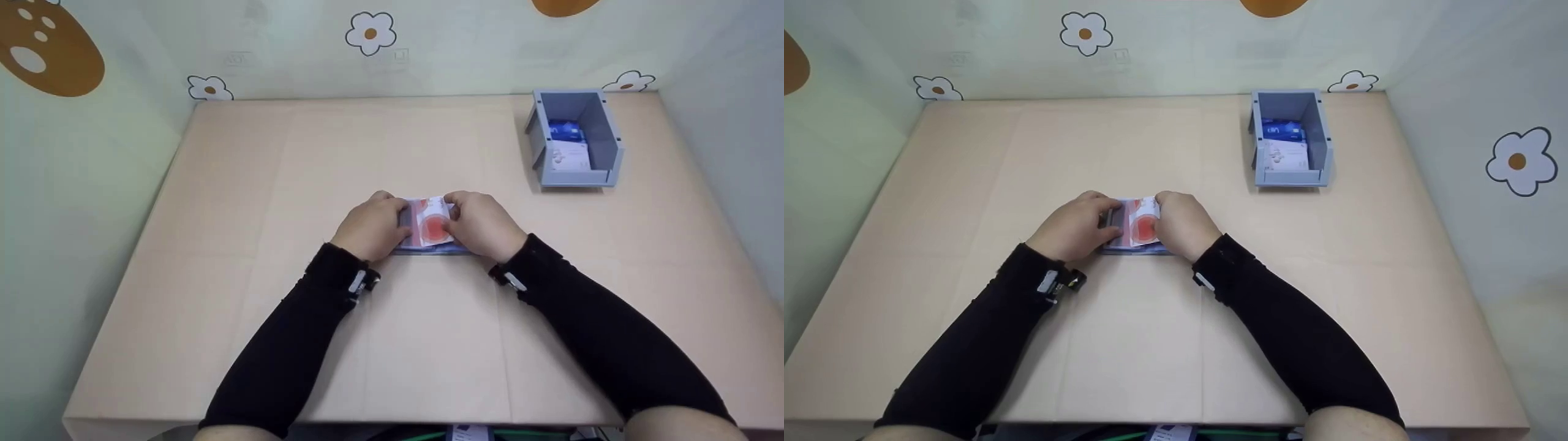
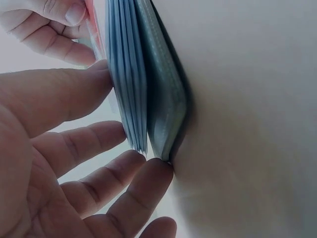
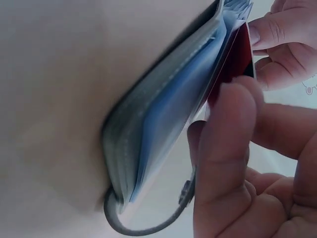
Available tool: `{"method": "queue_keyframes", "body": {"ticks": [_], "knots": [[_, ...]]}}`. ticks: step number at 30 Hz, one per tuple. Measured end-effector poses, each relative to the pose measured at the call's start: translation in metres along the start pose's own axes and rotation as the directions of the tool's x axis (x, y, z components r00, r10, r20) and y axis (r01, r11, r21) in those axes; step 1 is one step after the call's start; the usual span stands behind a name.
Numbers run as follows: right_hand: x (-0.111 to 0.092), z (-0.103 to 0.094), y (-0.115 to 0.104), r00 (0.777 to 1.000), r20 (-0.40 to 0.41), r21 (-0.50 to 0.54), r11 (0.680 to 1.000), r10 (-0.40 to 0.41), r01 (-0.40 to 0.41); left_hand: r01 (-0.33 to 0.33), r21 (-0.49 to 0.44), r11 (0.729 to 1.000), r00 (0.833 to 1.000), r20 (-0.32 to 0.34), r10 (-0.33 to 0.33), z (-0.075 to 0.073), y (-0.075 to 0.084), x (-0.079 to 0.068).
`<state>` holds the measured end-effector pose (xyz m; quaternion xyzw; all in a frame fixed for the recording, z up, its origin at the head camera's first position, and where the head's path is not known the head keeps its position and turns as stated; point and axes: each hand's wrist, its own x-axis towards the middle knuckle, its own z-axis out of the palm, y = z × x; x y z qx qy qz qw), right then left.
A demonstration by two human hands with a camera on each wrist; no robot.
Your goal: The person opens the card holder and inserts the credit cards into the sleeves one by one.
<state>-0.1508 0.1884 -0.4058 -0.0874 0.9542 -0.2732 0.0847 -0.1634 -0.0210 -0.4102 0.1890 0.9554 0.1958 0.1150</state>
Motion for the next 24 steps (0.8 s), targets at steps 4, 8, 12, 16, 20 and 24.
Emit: {"method": "queue_keyframes", "body": {"ticks": [4, 8, 12, 16, 20, 24], "knots": [[0.000, 0.003, -0.002, 1.000, 0.006, -0.007, 1.000, -0.008, 0.008, 0.004, -0.001, 1.000, 1.000, -0.003, -0.004, 0.000, -0.002, -0.001], [-0.001, 0.007, -0.004, 1.000, 0.012, 0.000, 1.000, -0.023, 0.023, 0.014, 0.000, 1.000, 1.000, -0.001, -0.014, 0.000, -0.003, -0.003], [-0.002, 0.010, -0.005, 0.998, 0.003, -0.011, 0.998, -0.058, 0.058, 0.030, -0.003, 1.000, 1.000, 0.009, -0.030, 0.000, -0.006, -0.004], [-0.002, 0.010, -0.005, 0.998, 0.002, -0.015, 0.998, -0.067, 0.067, 0.040, -0.016, 0.999, 0.999, 0.018, -0.039, -0.002, -0.007, -0.003], [-0.003, 0.007, -0.005, 0.999, 0.004, -0.006, 0.999, -0.046, 0.046, 0.041, -0.020, 0.999, 0.999, 0.024, -0.041, -0.005, -0.007, -0.001], [-0.004, 0.005, -0.005, 1.000, 0.014, -0.004, 1.000, -0.022, 0.022, 0.038, -0.033, 0.999, 0.999, 0.032, -0.037, -0.007, -0.006, 0.000]]}}
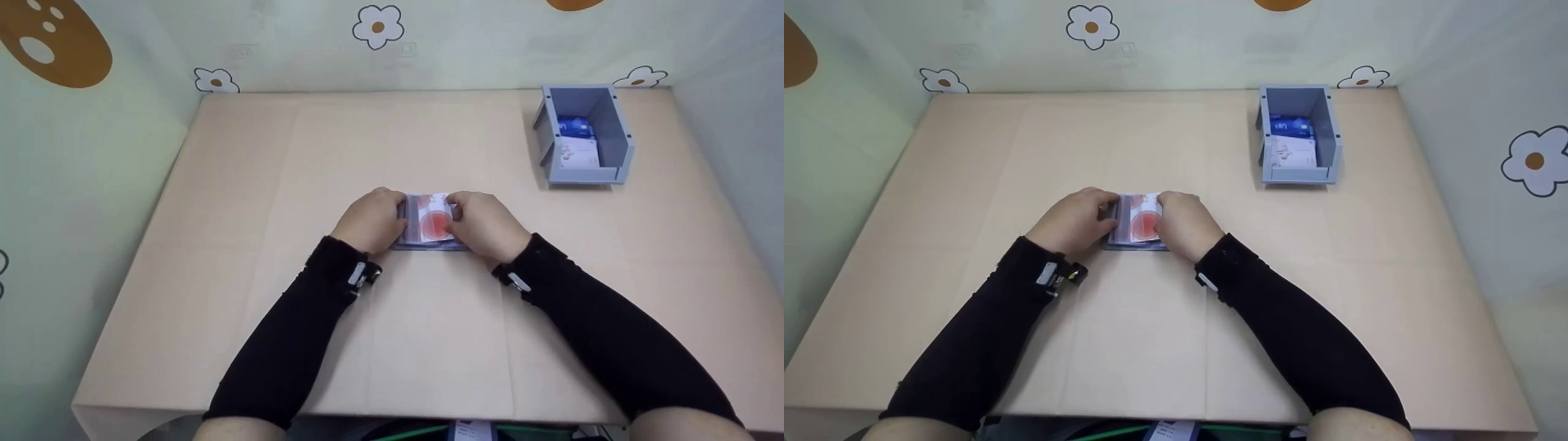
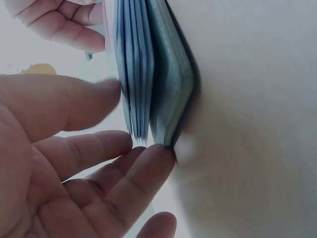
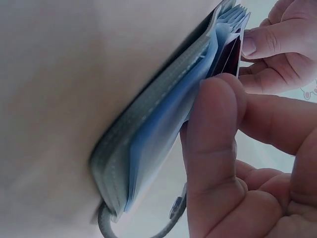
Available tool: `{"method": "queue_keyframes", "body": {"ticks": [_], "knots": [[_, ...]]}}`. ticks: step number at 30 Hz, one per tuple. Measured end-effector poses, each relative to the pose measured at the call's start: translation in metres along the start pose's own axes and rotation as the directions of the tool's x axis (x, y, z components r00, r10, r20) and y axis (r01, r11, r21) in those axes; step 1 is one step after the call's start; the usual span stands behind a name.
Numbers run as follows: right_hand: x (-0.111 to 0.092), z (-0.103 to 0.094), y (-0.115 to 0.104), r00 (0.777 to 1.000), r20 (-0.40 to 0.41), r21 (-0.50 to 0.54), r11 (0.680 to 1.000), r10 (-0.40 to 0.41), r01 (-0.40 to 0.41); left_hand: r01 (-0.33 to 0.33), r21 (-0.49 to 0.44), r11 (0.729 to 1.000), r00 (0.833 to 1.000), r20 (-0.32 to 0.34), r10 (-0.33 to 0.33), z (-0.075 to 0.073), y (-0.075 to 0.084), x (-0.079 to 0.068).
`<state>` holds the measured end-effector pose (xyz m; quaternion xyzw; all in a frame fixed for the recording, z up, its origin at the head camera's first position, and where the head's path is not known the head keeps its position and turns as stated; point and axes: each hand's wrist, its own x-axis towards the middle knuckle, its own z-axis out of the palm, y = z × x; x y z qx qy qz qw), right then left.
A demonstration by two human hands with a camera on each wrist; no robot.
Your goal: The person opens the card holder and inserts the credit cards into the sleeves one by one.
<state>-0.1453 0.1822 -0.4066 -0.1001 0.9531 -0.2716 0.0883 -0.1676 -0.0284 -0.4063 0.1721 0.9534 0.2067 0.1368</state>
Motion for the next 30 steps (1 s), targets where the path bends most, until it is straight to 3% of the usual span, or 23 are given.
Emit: {"method": "queue_keyframes", "body": {"ticks": [11, 18, 30], "knots": [[-0.0004, 0.0005, -0.0011, 1.000, 0.029, -0.022, 1.000, 0.004, -0.004, -0.008, -0.037, 0.999, 1.000, 0.001, 0.008, 0.0004, -0.0047, 0.0019], [-0.0012, 0.0030, -0.0012, 0.997, -0.008, -0.039, 0.996, -0.077, 0.076, 0.009, -0.042, 0.999, 1.000, 0.016, -0.008, 0.0010, -0.0045, 0.0025], [-0.0029, 0.0055, -0.0026, 0.989, 0.007, -0.074, 0.986, -0.148, 0.148, -0.014, -0.033, 0.999, 1.000, 0.003, 0.014, 0.0012, -0.0050, 0.0025]]}}
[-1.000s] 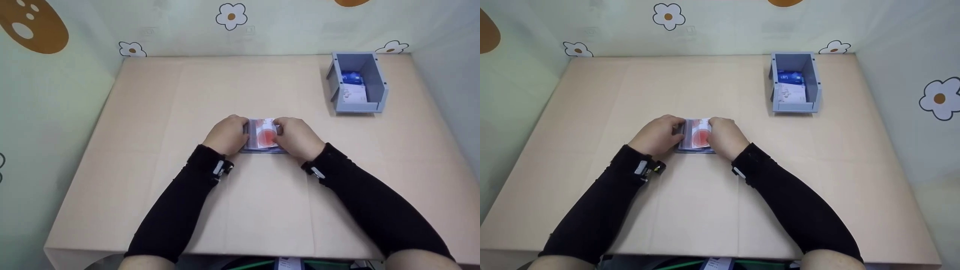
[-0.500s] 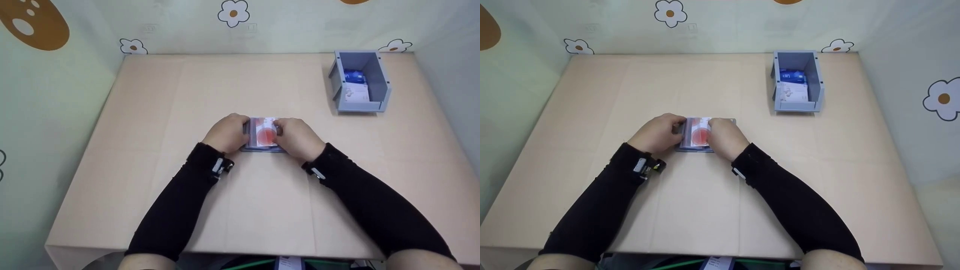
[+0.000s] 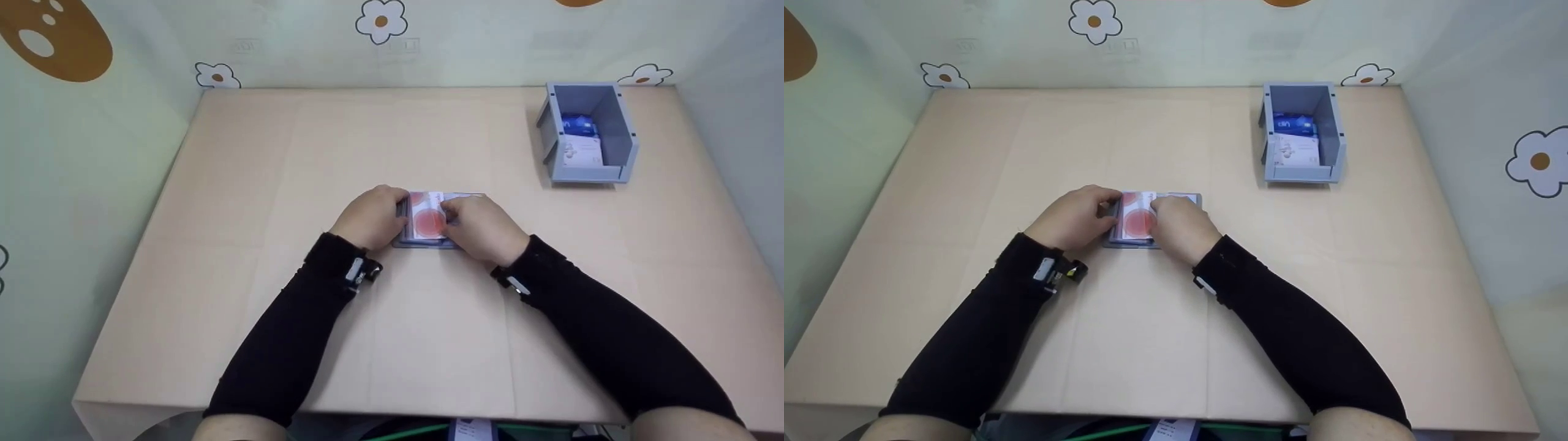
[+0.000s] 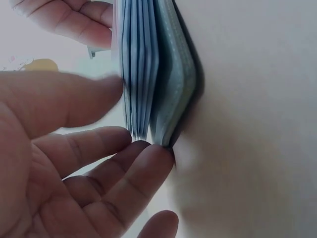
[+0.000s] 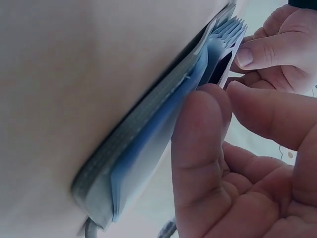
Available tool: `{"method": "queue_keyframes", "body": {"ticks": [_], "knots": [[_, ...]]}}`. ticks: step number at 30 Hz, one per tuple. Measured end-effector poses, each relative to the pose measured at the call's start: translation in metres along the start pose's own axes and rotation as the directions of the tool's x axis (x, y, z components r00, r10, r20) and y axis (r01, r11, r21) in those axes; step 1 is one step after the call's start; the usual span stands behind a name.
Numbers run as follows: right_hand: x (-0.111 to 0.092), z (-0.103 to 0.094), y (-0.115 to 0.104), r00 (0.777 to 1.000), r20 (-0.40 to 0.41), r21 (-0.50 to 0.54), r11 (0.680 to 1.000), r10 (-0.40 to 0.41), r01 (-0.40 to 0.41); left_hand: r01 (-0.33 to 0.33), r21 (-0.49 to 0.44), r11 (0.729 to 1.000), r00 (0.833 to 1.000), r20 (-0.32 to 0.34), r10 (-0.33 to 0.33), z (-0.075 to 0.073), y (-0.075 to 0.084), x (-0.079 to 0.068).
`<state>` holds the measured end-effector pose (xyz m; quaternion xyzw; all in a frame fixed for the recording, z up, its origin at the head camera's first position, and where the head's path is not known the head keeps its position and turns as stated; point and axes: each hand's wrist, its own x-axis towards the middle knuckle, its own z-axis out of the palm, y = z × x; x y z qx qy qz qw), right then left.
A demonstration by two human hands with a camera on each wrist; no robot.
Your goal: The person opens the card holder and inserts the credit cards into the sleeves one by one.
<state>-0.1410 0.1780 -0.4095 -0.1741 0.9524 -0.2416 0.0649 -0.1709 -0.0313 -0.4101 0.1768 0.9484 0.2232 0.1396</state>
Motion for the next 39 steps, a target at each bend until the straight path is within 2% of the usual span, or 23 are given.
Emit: {"method": "queue_keyframes", "body": {"ticks": [7, 15, 24, 30, 35, 39], "knots": [[-0.002, 0.000, -0.003, 0.999, 0.035, 0.014, 1.000, 0.008, -0.009, -0.004, -0.007, 1.000, 1.000, -0.010, 0.004, -0.001, 0.000, 0.000], [-0.005, 0.002, -0.007, 0.999, 0.052, -0.029, 1.000, 0.002, -0.001, -0.005, -0.003, 1.000, 1.000, -0.012, 0.005, -0.001, 0.000, 0.000], [-0.007, 0.001, -0.007, 0.992, 0.121, -0.086, 0.995, -0.033, 0.043, 0.038, -0.051, 0.998, 0.999, -0.009, -0.038, -0.002, 0.000, 0.002], [-0.009, -0.015, 0.001, 0.988, 0.153, -0.013, 1.000, -0.022, 0.025, 0.069, -0.063, 0.996, 0.998, 0.003, -0.069, -0.003, 0.001, 0.003], [-0.011, -0.033, 0.010, 0.992, 0.122, 0.017, 0.999, 0.025, -0.027, 0.115, -0.056, 0.992, 0.993, 0.014, -0.115, -0.004, -0.001, 0.002], [-0.012, -0.044, 0.022, 0.993, 0.081, 0.017, 0.996, 0.091, -0.093, 0.115, -0.061, 0.992, 0.993, 0.014, -0.114, -0.004, -0.002, 0.002]]}}
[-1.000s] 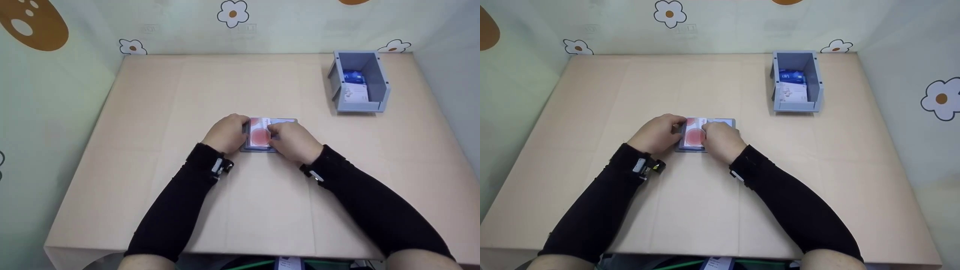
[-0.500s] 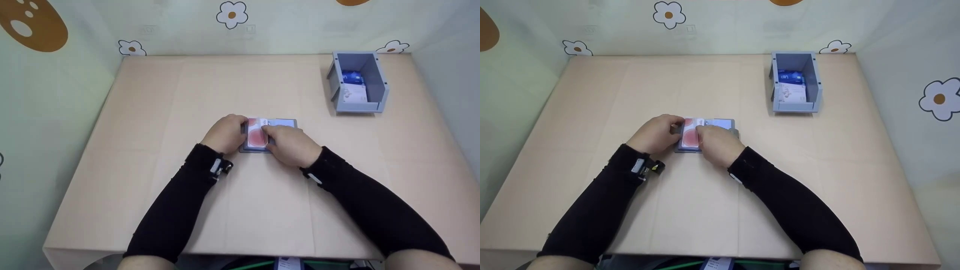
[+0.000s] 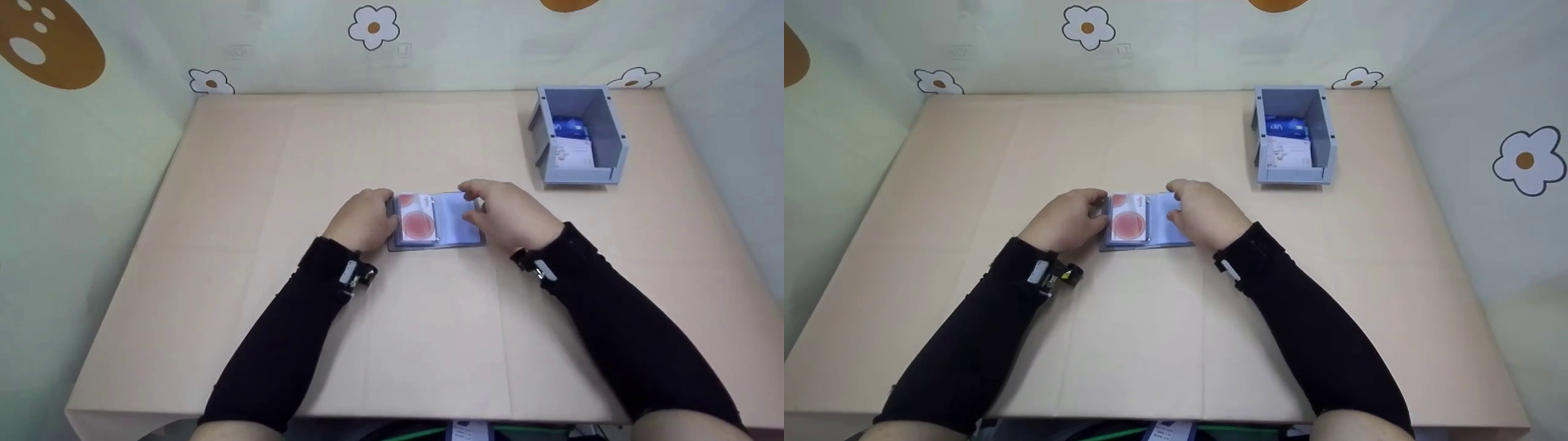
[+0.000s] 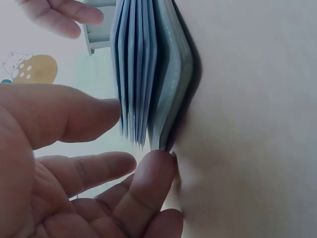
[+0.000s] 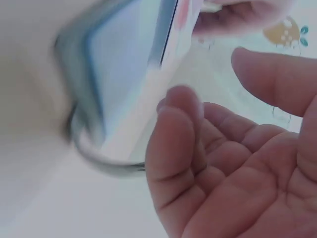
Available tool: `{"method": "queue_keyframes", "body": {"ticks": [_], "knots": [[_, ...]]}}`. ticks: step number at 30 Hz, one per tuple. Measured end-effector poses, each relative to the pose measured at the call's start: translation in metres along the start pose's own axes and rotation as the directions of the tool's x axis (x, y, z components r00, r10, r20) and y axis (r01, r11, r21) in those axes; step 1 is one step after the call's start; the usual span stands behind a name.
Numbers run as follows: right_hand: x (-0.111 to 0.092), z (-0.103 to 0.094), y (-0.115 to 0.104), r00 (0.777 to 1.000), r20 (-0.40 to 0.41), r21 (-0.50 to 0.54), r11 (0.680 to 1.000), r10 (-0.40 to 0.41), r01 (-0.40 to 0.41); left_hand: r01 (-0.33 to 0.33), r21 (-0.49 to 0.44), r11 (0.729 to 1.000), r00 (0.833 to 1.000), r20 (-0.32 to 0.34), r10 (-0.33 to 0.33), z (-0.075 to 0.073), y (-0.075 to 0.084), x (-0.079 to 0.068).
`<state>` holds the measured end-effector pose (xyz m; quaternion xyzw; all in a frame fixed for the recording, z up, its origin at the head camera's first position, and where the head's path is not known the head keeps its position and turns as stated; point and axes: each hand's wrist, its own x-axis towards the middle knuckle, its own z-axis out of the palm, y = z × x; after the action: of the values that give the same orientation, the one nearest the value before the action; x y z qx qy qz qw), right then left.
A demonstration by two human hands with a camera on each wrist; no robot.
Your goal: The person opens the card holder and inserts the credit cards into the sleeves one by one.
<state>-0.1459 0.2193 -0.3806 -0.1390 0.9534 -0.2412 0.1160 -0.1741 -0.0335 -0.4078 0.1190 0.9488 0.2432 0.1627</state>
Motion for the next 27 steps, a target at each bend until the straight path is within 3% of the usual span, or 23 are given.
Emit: {"method": "queue_keyframes", "body": {"ticks": [6, 13, 19, 27], "knots": [[0.003, -0.012, 0.018, 0.997, -0.021, -0.036, 0.996, 0.076, -0.077, 0.007, -0.027, 1.000, 1.000, -0.013, -0.008, 0.001, -0.001, 0.000], [0.009, 0.000, 0.025, 0.997, 0.022, -0.104, 0.992, 0.078, -0.075, 0.035, -0.167, 0.985, 0.999, -0.005, -0.036, 0.000, -0.001, 0.001], [0.011, 0.004, 0.026, 0.999, -0.006, -0.129, 0.991, 0.045, -0.046, 0.061, -0.342, 0.938, 0.998, 0.014, -0.060, 0.000, -0.004, 0.004], [0.012, 0.005, 0.027, 1.000, -0.019, -0.125, 0.992, 0.017, -0.020, 0.084, -0.542, 0.836, 0.995, -0.001, -0.101, -0.001, -0.009, 0.009]]}}
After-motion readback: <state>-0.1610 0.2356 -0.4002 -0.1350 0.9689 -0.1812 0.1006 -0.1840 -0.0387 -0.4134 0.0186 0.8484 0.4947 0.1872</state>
